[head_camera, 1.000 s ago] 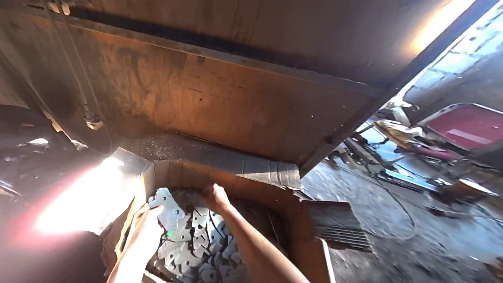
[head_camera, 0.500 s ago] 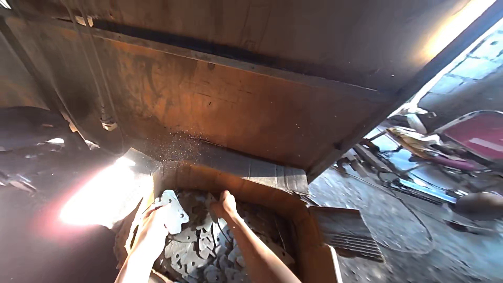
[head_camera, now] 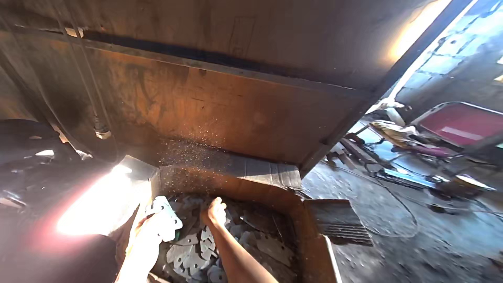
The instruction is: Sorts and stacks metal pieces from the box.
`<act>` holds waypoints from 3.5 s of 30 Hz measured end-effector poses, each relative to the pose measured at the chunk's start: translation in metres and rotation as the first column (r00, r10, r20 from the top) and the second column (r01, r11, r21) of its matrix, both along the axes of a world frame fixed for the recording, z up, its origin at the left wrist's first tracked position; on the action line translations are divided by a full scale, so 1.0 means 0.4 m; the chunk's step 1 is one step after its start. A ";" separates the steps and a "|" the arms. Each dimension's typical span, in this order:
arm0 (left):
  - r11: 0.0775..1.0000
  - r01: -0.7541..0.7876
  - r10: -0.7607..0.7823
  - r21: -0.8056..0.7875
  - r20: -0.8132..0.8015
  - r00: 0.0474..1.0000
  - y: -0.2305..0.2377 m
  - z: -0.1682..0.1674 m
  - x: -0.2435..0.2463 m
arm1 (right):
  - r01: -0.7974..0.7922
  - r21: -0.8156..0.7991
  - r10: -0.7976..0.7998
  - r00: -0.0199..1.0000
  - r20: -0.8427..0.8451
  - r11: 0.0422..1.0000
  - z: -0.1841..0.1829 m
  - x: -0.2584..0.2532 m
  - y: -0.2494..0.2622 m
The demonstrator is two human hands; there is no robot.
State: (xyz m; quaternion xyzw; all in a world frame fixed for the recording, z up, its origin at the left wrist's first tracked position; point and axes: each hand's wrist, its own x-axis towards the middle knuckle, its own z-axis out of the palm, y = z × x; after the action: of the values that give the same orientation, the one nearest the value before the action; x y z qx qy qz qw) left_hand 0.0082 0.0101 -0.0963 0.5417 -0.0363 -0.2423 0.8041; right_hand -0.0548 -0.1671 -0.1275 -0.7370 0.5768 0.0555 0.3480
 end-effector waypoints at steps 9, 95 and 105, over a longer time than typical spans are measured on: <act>0.998 0.054 -0.055 0.043 0.022 0.998 0.012 -0.022 0.012 | -0.415 -0.067 0.411 0.909 -0.065 0.907 0.027 -0.055 -0.054; 0.972 0.033 0.034 0.234 -0.277 0.960 -0.062 0.025 -0.028 | -0.480 -0.022 0.463 0.858 -0.223 0.877 0.045 -0.134 -0.006; 0.916 0.163 -0.073 0.365 -0.249 0.966 -0.059 0.011 -0.033 | -0.417 -0.072 0.422 0.904 0.075 0.906 0.285 -0.096 -0.049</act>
State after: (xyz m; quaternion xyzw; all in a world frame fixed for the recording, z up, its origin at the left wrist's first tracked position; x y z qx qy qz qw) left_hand -0.0051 -0.0135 -0.0920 0.6532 0.0724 -0.3542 0.6653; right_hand -0.0932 -0.1866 -0.0134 -0.8546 0.3901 0.0806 0.3331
